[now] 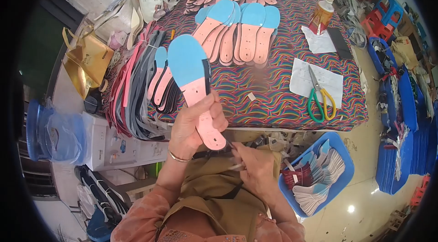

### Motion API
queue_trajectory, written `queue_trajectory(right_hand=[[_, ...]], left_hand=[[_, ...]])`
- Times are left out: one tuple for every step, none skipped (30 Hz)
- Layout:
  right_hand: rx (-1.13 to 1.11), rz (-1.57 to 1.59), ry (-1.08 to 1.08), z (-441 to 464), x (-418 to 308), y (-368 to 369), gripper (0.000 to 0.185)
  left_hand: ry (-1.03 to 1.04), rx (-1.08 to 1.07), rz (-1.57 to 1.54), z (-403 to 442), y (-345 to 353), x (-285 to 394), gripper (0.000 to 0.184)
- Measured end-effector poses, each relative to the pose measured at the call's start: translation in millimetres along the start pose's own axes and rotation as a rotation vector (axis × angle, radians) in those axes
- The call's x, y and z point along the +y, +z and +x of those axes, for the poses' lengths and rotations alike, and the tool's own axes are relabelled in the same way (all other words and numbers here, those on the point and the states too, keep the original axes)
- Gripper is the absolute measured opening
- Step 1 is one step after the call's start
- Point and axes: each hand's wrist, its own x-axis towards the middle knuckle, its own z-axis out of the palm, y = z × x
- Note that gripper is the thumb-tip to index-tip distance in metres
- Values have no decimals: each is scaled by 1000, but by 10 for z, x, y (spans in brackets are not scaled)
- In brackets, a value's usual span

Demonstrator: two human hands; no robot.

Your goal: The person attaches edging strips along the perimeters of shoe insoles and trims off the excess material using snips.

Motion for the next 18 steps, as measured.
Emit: queue_trajectory(right_hand=[[-45,-17,42,-28,-78,-10,25],[-90,-33,84,-39,-122,0,24],[-88,-33,83,-29,-134,28,24],[-2,-92,-3,-21,-139,57,22],[85,-150,-90,-13,-147,80,20],[88,-149,-91,8,-154,95,20],[87,-17,37,41,-158,105,18],[86,117,163,76,-159,109,16],[91,121,159,116,-161,103,16],[92,193,224,156,-167,93,16],[93,264,289,178,-170,83,15],[99,265,277,200,-139,81,15],[129,253,224,216,-87,82,13],[155,241,177,215,-48,66,12],[130,231,164,219,-7,16,11],[131,231,159,243,-12,5,11],[126,235,140,265,-31,-5,11],[120,239,125,277,-51,-15,11]], left_hand=[[-17,-28,-67,-3,11,6,14],[-18,-30,-65,-12,29,6,14],[19,-31,-108,-27,48,2,15],[56,-31,-151,-40,61,-8,17],[106,-59,-129,-43,75,-33,19],[105,-60,-127,-31,74,-63,19],[173,-102,-134,-12,59,-101,19],[242,-144,-141,0,59,-134,20],[244,-148,-135,-3,77,-175,20],[247,-138,-150,-23,94,-228,19],[250,-129,-165,-56,106,-268,18],[255,-141,-159,-75,122,-281,18],[229,-35,49,-99,139,-292,17],[199,80,253,-158,140,-320,16],[194,-2,145,-194,-23,-393,18],[198,-6,147,-210,-80,-392,18],[186,26,242,-231,-124,-368,21],[170,59,336,-262,-162,-350,25]])
